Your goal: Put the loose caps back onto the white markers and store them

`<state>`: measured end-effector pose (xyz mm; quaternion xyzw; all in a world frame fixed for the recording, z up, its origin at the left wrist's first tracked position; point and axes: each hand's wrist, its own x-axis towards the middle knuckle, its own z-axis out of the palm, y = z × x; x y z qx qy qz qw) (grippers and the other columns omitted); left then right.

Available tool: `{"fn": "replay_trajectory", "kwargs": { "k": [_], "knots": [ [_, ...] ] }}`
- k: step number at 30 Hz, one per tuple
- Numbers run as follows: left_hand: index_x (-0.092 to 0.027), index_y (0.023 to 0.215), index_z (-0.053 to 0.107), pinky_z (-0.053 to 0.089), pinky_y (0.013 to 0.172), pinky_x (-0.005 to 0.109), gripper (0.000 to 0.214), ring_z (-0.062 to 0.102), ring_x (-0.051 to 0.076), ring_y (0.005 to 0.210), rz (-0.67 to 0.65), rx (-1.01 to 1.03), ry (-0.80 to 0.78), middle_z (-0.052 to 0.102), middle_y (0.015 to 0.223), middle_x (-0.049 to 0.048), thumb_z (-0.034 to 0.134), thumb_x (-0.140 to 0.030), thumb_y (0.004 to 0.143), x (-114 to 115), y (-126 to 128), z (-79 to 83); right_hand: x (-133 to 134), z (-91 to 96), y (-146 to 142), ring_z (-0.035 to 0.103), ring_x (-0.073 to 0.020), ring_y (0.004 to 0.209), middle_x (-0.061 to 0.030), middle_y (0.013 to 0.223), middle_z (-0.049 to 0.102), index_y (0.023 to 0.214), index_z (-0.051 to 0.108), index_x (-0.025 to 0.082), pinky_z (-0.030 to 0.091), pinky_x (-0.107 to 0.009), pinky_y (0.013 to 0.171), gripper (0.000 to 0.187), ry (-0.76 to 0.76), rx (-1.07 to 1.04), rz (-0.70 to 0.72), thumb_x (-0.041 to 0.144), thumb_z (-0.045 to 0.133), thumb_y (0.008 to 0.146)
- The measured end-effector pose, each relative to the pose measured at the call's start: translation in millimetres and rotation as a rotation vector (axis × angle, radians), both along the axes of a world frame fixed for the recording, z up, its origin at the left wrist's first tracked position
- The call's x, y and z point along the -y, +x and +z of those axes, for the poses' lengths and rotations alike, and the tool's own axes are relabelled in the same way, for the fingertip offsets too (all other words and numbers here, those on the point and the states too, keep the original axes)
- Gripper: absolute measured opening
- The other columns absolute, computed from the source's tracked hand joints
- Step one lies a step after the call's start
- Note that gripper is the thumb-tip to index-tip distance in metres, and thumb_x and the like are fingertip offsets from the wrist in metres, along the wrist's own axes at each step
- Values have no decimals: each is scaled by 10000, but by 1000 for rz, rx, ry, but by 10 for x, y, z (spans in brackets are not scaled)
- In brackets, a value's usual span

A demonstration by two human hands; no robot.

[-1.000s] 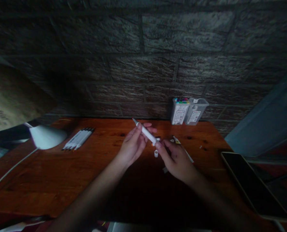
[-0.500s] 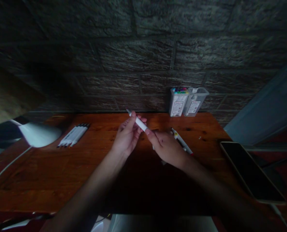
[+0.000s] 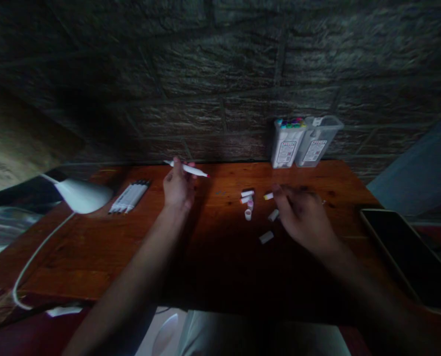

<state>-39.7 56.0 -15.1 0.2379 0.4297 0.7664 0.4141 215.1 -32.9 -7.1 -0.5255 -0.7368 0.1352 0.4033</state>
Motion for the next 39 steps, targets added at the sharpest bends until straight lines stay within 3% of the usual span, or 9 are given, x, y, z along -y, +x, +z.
{"fn": "replay_trajectory", "kwargs": {
  "k": [3,8,14,18,24,29,33,39],
  "knots": [
    [-160,669,559,431,508,191,338,575,74,525,-57,-115,-41,658,647,7,701,-430,816,-13,134,-149,-143,-33,108,458,-113,411,14,452,458,567,445,218,308,-263,477,459,37,-48,-67,409,399,982],
    [-157,701,603,393,459,211,358,530,74,467,-145,-274,-21,671,651,18,722,-487,774,22,157,-205,-233,-75,192,387,-100,411,34,457,361,560,412,214,256,-271,466,465,81,-90,-188,417,408,978],
    [-155,653,665,317,417,234,384,454,89,389,-340,-787,-187,606,522,-2,709,-521,762,93,95,-247,-255,-136,222,379,-98,434,40,482,351,576,410,212,265,-264,479,443,65,-78,-201,418,437,967],
    [-174,628,689,318,483,245,398,496,117,443,-320,-1133,-203,612,501,0,677,-542,779,129,56,-270,-317,-114,219,425,-103,445,28,487,416,585,461,204,296,-256,496,432,59,-37,-185,418,444,960],
    [-190,685,732,321,545,267,399,567,160,541,-292,-1419,-255,641,551,20,629,-556,804,161,43,-220,-633,78,326,610,-162,569,-55,649,678,728,676,179,360,-254,535,322,-3,159,-162,413,530,895],
    [-188,711,732,331,559,272,412,600,168,594,-352,-1507,-315,675,614,29,602,-567,808,168,45,-206,-718,-54,445,668,-210,624,-92,723,739,812,751,159,406,-279,549,304,-63,203,-230,378,548,865],
    [-185,761,745,349,565,272,387,608,163,601,-349,-1496,-287,696,647,32,612,-545,807,187,73,-199,-646,-177,490,680,-208,635,-85,751,749,857,765,162,440,-284,550,284,-142,188,-175,367,568,855],
    [-181,811,741,418,633,260,319,627,158,685,-388,-1350,-133,736,770,38,632,-481,825,221,130,-195,-598,-192,400,682,-202,727,-93,863,749,916,745,155,507,-313,668,207,34,133,-29,281,592,854]
  ]
}}
